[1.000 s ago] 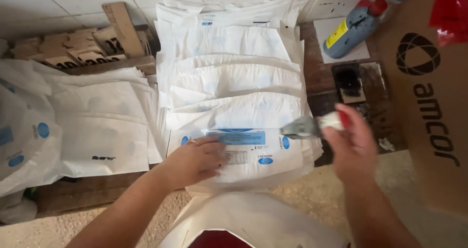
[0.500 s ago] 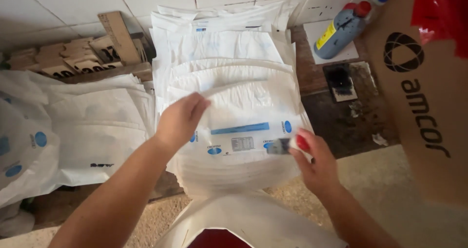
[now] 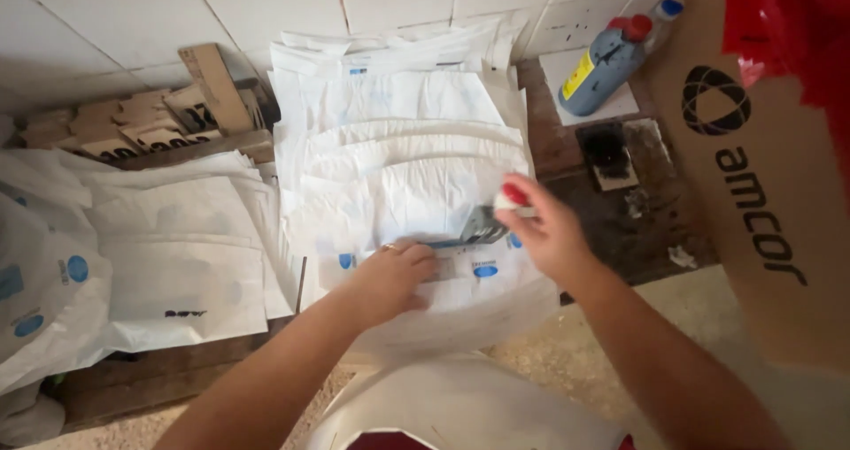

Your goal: Manually applying a stamp to individual plastic cheese bags at a workstation.

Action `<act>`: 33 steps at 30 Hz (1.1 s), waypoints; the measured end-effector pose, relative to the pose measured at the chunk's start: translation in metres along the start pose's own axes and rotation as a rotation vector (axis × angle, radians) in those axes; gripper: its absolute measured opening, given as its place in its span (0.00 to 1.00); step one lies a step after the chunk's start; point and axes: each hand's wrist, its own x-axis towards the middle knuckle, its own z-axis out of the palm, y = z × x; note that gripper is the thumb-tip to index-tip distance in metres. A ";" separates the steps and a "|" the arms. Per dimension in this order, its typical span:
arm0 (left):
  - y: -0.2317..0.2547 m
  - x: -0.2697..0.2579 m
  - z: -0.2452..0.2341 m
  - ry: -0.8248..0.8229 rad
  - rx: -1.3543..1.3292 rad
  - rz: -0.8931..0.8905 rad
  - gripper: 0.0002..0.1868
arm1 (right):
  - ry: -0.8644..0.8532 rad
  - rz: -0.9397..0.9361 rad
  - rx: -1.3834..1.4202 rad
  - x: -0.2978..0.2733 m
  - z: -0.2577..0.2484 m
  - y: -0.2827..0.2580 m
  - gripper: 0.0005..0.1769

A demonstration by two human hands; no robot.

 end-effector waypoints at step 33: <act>0.018 0.002 -0.008 0.062 0.005 -0.526 0.11 | 0.054 0.400 -0.445 0.106 -0.158 0.038 0.27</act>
